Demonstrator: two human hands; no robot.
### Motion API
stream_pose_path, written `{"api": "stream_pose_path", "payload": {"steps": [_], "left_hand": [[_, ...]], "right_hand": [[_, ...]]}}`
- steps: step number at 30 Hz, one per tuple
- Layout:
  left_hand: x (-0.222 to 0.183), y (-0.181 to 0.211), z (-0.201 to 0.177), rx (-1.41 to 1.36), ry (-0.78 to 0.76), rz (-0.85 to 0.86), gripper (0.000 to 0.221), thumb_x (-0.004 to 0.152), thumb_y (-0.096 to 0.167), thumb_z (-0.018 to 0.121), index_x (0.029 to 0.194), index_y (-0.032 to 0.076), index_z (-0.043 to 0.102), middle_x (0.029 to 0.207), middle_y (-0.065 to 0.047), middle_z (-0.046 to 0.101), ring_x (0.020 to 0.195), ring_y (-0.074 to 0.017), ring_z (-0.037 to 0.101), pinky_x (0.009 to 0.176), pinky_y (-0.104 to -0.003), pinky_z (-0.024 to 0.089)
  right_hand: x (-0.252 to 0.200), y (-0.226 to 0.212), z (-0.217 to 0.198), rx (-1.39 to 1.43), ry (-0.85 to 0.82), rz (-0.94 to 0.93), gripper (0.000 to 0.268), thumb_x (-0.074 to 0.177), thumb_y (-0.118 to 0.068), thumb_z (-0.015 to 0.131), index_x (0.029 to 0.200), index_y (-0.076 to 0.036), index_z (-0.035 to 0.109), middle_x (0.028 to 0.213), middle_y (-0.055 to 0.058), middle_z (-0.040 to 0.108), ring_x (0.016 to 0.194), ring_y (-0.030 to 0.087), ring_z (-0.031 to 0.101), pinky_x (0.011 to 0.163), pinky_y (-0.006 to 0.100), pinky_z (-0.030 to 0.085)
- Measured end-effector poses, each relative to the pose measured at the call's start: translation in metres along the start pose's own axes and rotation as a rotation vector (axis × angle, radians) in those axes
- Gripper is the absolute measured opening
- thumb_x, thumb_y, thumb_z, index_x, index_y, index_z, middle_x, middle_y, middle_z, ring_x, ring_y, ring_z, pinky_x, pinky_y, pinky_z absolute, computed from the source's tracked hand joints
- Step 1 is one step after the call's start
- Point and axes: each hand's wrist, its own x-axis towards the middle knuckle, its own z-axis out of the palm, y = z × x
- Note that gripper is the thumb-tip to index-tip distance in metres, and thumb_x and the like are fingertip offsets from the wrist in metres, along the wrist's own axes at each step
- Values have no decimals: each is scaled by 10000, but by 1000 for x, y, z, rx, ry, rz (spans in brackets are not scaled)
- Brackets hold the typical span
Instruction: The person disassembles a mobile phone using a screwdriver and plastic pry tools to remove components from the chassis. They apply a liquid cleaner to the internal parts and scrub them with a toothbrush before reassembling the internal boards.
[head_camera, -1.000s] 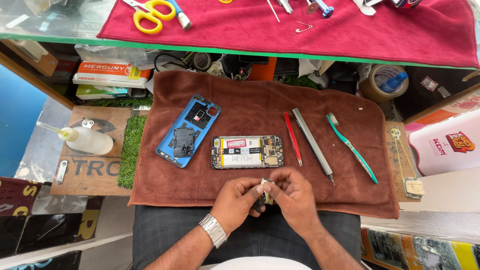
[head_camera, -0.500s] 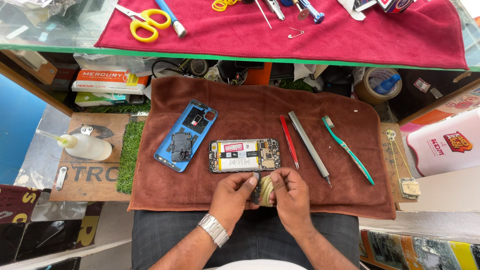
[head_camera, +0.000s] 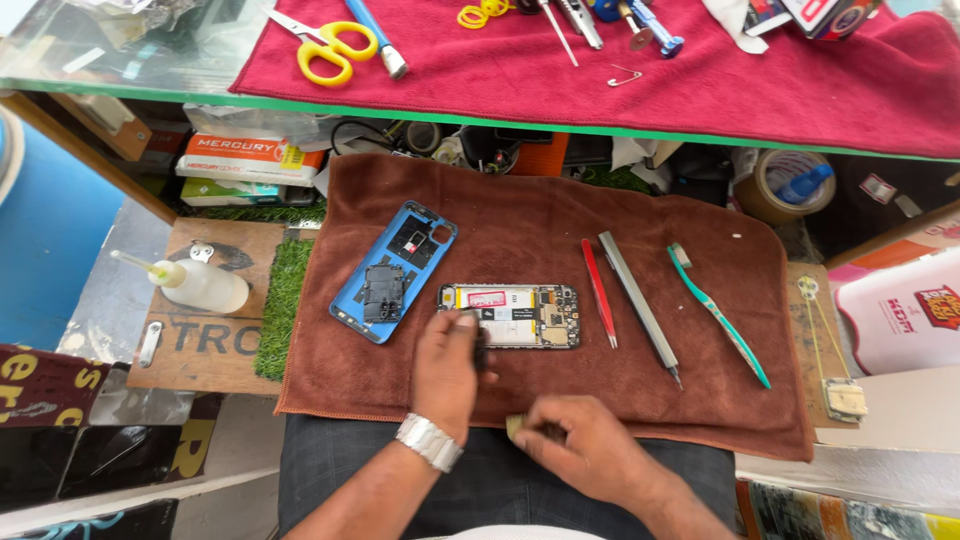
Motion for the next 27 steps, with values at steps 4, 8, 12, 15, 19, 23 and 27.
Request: {"api": "stream_pose_path", "payload": {"steps": [4, 8, 12, 15, 19, 23, 27], "left_hand": [[2, 16, -52, -27, 51, -14, 155, 1008, 199, 444, 980, 101, 561, 764, -55, 646, 568, -129, 615, 471, -290, 513], [-1, 22, -69, 42, 65, -56, 116, 996, 181, 476, 1017, 105, 560, 789, -49, 655, 578, -139, 615, 490, -299, 519], [-2, 24, -61, 105, -7, 57, 216, 955, 109, 550, 1139, 58, 651, 916, 9, 693, 664, -119, 662, 574, -285, 577], [-3, 37, -52, 307, -13, 163, 264, 934, 97, 603, 1178, 45, 692, 904, -17, 728, 739, -106, 724, 653, -280, 638], [3, 63, -36, 650, -22, 479, 244, 882, 114, 722, 1106, 19, 730, 908, -23, 758, 761, -99, 723, 689, -267, 599], [19, 69, -18, 752, -129, 537, 190, 888, 152, 767, 1024, 20, 765, 852, -34, 762, 714, -111, 704, 655, -269, 575], [28, 40, 8, 187, -329, 155, 235, 879, 135, 757, 1075, 51, 657, 893, -23, 755, 764, -81, 704, 640, -262, 580]], "right_hand": [[26, -29, -25, -250, 17, 80, 217, 851, -290, 748, 899, -79, 727, 832, 84, 739, 739, 231, 737, 684, 350, 587], [77, -34, -54, -561, 186, -323, 631, 750, -230, 781, 1325, -45, 595, 1287, 169, 642, 1230, 348, 564, 1059, 484, 425], [102, -37, -57, -645, 14, -209, 868, 649, -252, 829, 1416, -56, 475, 1366, 191, 564, 1275, 375, 493, 1075, 494, 362], [92, -40, -51, -678, 33, -90, 874, 659, -314, 818, 1422, -72, 466, 1321, 186, 581, 1227, 374, 538, 1067, 461, 439], [63, -39, -31, -764, 107, 135, 878, 718, -445, 808, 1390, -19, 436, 1225, 212, 589, 1078, 378, 603, 934, 468, 526], [54, -24, -31, -626, 215, 289, 699, 838, -453, 794, 1304, -17, 509, 1118, 168, 646, 966, 308, 654, 838, 458, 551], [55, -8, -31, 293, 393, 326, 343, 938, -236, 692, 1205, -21, 671, 966, 93, 709, 836, 153, 635, 751, 325, 558]]}}
